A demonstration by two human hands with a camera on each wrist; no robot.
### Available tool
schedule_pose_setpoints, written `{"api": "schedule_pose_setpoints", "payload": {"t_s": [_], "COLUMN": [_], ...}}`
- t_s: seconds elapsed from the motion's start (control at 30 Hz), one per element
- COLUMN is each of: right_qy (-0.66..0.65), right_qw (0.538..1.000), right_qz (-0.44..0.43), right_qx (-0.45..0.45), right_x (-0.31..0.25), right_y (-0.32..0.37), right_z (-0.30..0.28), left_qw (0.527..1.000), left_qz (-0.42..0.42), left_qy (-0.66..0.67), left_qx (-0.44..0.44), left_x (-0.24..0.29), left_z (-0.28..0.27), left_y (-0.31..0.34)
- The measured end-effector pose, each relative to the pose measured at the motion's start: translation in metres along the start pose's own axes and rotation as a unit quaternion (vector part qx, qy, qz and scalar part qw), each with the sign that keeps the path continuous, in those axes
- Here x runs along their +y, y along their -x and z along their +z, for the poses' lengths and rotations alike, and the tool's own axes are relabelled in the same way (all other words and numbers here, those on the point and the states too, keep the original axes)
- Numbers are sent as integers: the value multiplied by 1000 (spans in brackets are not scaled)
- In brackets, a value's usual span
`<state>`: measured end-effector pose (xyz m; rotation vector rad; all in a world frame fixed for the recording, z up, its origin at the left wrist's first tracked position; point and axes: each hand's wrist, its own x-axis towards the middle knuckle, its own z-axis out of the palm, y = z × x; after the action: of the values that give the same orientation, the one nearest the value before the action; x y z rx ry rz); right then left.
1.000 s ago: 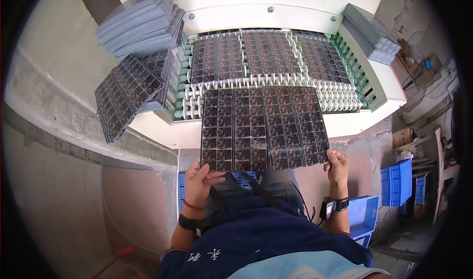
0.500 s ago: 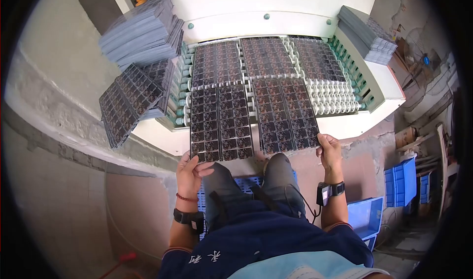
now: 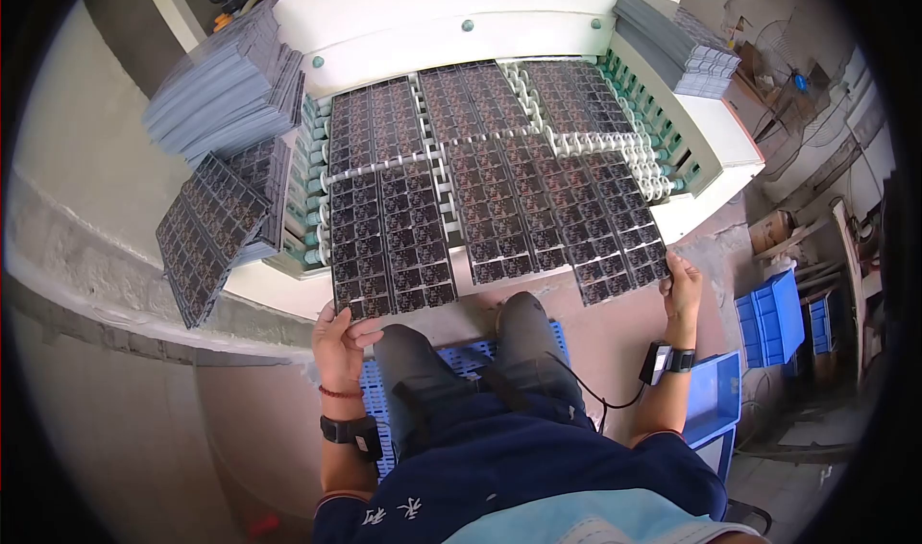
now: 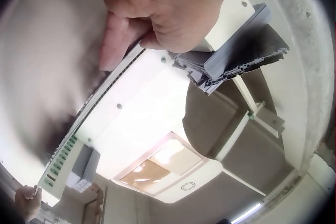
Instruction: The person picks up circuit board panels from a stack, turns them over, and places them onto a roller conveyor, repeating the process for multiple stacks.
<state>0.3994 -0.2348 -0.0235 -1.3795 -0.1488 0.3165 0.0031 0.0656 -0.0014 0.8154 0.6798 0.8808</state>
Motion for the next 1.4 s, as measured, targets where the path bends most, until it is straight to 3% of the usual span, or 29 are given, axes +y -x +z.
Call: {"api": "schedule_pose_setpoints", "payload": {"t_s": [0.23, 0.33, 0.43, 0.5, 0.67, 0.73, 0.83, 0.97, 1.03, 1.17, 1.27, 1.4], "right_qy": [-13, -28, -49, -60, -91, -83, -83, -69, -60, 45, 110, 149], "right_qw": [999, 999, 998, 994, 988, 986, 995, 985, 969, 885, 857, 818], "right_qz": [-8, 8, 20, 22, -23, -27, -63, -76, -69, -80, -43, -83], "right_qx": [40, 14, 38, 92, 123, 141, 12, -140, -230, -457, -501, -549], "right_x": [-6, -6, -5, -8, 10, -8, -16, -44, -60, -84, -103, -108], "right_y": [-49, -61, -63, -56, -46, -20, -5, 23, 43, 73, 86, 93], "right_z": [-32, -28, -23, -24, -63, -46, -31, 44, 96, 197, 274, 375], "left_qw": [1000, 998, 996, 990, 979, 970, 956, 951, 964, 970, 968, 967], "left_qz": [12, 14, 31, 30, 136, 189, 234, 239, 216, 209, 216, 221], "left_qy": [-5, -23, -39, -14, 76, 113, 160, 176, 151, 127, 126, 107], "left_qx": [11, 52, 73, 138, 133, 102, 80, 85, -14, -11, 18, 67], "left_x": [-1, 0, 5, 16, 59, 82, 114, 143, 152, 161, 163, 167], "left_z": [2, -3, -13, -22, -55, -65, -74, -78, -74, -58, -54, -53], "left_y": [-2, 4, 9, 12, 22, 24, 22, 12, 10, 8, 11, 12]}}
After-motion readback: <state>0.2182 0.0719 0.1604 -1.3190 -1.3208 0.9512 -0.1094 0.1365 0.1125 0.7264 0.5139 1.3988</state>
